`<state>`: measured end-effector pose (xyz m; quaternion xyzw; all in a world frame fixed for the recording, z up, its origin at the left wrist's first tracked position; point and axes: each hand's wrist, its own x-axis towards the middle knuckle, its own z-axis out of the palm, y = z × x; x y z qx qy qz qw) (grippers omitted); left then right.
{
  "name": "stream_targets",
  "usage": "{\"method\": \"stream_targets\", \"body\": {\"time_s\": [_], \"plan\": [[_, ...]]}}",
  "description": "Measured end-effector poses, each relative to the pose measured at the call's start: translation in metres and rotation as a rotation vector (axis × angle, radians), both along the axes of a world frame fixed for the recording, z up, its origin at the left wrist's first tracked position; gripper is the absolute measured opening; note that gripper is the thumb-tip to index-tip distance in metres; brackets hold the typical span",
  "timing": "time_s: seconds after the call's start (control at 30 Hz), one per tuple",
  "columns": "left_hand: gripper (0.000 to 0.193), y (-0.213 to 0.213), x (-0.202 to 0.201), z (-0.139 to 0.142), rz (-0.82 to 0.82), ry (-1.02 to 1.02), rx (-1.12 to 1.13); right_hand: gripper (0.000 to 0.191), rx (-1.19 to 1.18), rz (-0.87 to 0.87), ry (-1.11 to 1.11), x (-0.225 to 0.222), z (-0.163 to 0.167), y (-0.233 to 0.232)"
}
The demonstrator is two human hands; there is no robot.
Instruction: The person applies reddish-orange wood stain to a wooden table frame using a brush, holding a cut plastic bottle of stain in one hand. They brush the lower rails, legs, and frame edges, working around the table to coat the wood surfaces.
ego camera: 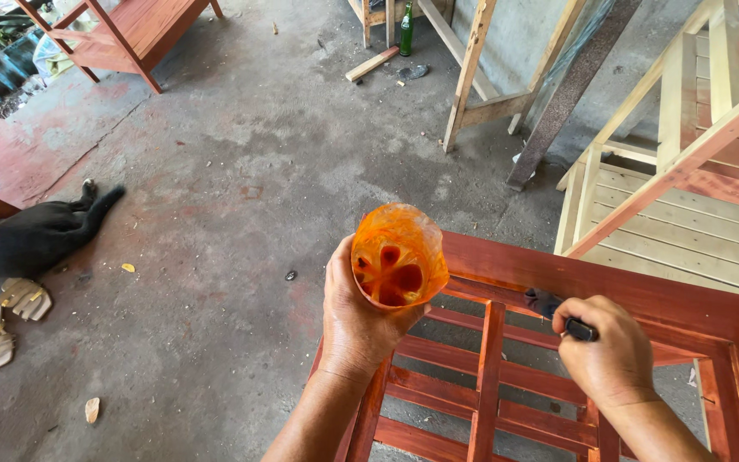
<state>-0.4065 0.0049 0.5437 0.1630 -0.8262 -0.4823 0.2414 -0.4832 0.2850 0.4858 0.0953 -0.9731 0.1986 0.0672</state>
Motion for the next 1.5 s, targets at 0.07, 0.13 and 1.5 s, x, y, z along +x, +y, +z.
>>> {"method": "stream_targets", "body": {"time_s": [0.07, 0.13, 1.5], "plan": [[0.116, -0.004, -0.001, 0.0, 0.005, 0.01, -0.004, 0.021, 0.014, -0.003, 0.025, 0.003, 0.002, -0.011], [0.116, -0.008, 0.0, 0.0, 0.016, -0.005, -0.017, 0.021, 0.017, 0.04, 0.069, 0.005, 0.002, -0.031], [0.119, 0.129, -0.044, 0.003, -0.177, -0.092, -0.019, 0.022, -0.181, -0.159, 0.088, -0.002, -0.041, 0.226]]}}
